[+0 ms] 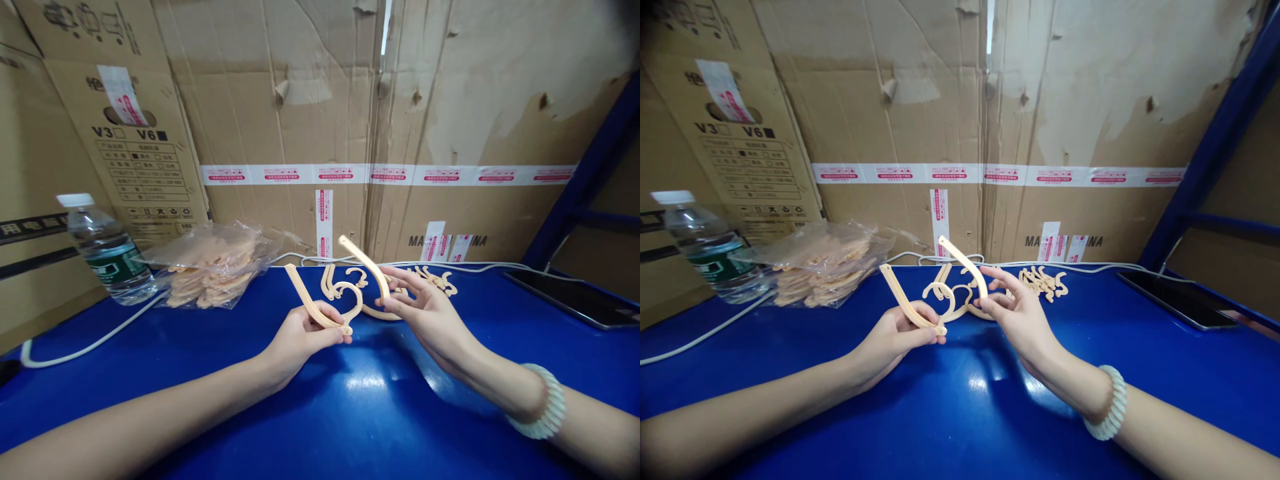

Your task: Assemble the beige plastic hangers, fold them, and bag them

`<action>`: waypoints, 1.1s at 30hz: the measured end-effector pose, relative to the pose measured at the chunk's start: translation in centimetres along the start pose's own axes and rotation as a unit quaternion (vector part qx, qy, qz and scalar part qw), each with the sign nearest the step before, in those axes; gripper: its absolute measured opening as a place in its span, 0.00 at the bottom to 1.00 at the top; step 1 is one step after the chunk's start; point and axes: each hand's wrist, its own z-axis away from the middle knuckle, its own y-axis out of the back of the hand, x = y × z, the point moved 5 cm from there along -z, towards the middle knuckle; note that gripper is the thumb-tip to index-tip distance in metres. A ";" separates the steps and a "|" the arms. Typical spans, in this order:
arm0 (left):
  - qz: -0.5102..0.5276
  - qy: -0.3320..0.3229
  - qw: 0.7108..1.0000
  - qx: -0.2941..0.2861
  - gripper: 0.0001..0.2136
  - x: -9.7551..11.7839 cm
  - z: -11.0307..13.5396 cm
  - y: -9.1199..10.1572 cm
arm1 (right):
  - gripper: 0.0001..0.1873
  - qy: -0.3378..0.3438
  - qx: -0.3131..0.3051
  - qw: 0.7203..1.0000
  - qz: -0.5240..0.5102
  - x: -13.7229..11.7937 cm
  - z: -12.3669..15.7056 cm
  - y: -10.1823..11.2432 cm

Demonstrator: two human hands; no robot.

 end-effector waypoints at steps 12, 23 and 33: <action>-0.010 -0.032 0.999 -0.027 0.09 0.3 -0.1 -0.3 | 0.19 -0.117 -0.101 0.983 -0.099 2.3 1.3 -1.9; -0.067 -0.029 0.992 -0.104 0.04 0.7 0.3 -0.8 | 0.12 -0.012 -0.220 0.975 -0.007 0.6 1.5 -3.2; -0.043 -0.017 0.996 -0.081 0.07 0.2 0.4 -0.6 | 0.09 0.005 -0.210 0.977 0.035 0.2 2.3 -3.3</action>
